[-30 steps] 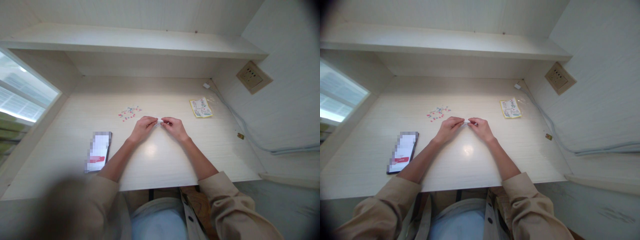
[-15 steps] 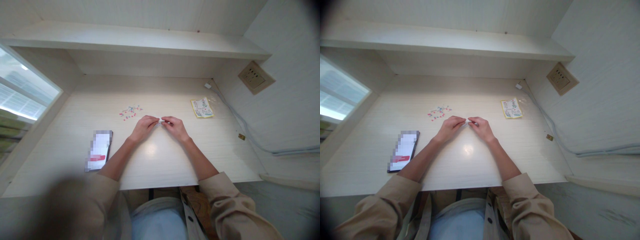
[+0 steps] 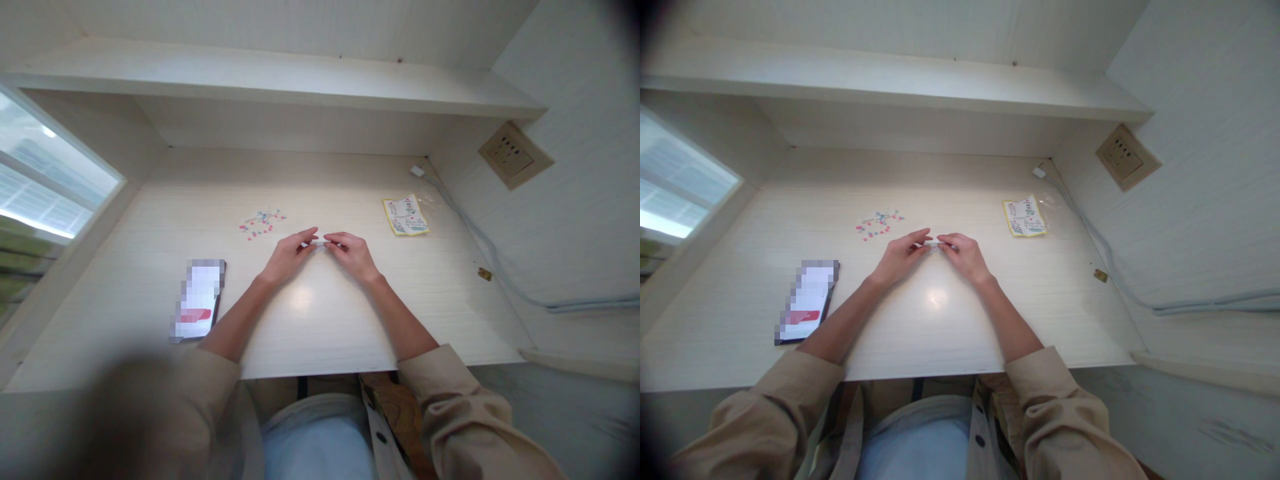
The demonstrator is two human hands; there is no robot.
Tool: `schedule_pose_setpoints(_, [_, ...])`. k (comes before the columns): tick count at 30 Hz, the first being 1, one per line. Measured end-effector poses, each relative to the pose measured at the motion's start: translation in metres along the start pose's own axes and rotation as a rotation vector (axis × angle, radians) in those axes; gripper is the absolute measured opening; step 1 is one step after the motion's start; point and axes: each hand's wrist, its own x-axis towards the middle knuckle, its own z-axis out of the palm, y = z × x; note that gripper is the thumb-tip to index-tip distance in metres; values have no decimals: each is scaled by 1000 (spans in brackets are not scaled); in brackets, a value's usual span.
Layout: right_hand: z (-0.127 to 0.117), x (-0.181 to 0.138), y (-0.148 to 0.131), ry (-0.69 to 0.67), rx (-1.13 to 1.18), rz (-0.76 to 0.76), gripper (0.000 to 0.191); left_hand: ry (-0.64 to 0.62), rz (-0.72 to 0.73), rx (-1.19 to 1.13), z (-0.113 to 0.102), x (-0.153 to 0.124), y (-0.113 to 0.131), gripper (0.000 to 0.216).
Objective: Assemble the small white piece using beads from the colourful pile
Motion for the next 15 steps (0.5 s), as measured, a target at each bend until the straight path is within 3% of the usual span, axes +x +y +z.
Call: schedule_pose_setpoints(15, [-1,0,-1,2,50,54,28,0,104,57,-3,2,4,23])
